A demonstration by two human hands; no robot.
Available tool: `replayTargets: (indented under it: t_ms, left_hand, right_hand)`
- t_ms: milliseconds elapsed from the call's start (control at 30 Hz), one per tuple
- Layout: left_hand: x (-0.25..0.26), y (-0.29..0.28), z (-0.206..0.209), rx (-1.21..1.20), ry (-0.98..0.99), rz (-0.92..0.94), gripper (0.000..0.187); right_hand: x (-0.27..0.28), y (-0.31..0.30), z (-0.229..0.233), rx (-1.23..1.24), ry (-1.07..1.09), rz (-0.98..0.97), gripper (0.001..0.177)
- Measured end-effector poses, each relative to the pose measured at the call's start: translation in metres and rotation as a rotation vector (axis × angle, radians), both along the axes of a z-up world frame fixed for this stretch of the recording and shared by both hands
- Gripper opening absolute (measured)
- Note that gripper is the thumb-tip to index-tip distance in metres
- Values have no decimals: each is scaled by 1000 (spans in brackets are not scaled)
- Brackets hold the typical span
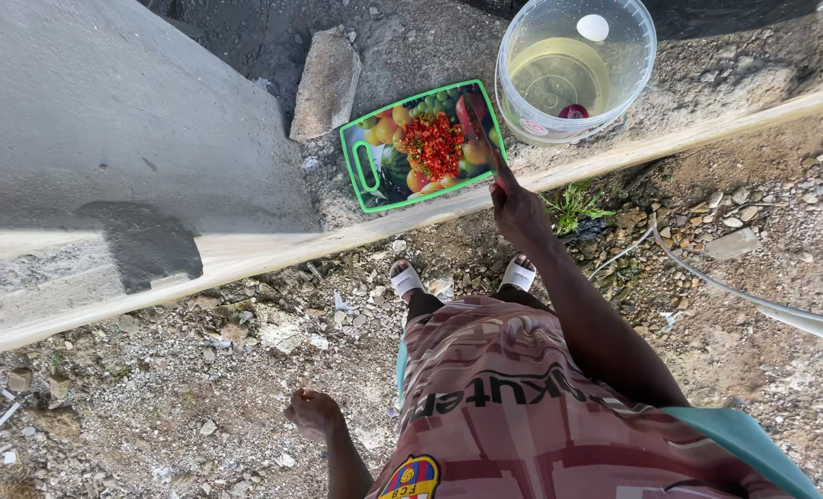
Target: The person chops red chili peppers on a green cutting board using a knife and then begins to chop a red onion.
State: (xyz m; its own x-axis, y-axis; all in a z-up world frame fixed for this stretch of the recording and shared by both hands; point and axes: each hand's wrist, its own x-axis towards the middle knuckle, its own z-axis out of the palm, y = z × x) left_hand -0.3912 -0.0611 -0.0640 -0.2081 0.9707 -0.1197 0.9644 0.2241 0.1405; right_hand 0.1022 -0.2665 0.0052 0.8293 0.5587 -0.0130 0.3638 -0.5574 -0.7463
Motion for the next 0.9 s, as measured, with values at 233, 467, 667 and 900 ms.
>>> replayTargets:
  t_ms: [233, 467, 667, 900]
  left_hand:
    - [71, 13, -28, 84, -212, -432, 24]
    - [187, 18, 4, 95, -431, -749, 23]
    - [225, 5, 35, -11, -600, -855, 22]
    - [239, 14, 33, 51, -694, -1020, 25]
  right_hand:
    - [6, 25, 6, -88, 10, 30, 72]
    - [-2, 47, -2, -202, 9, 76, 74]
    - [-8, 49, -2, -242, 7, 111, 75]
    - [-4, 41, 27, -300, 143, 80, 68]
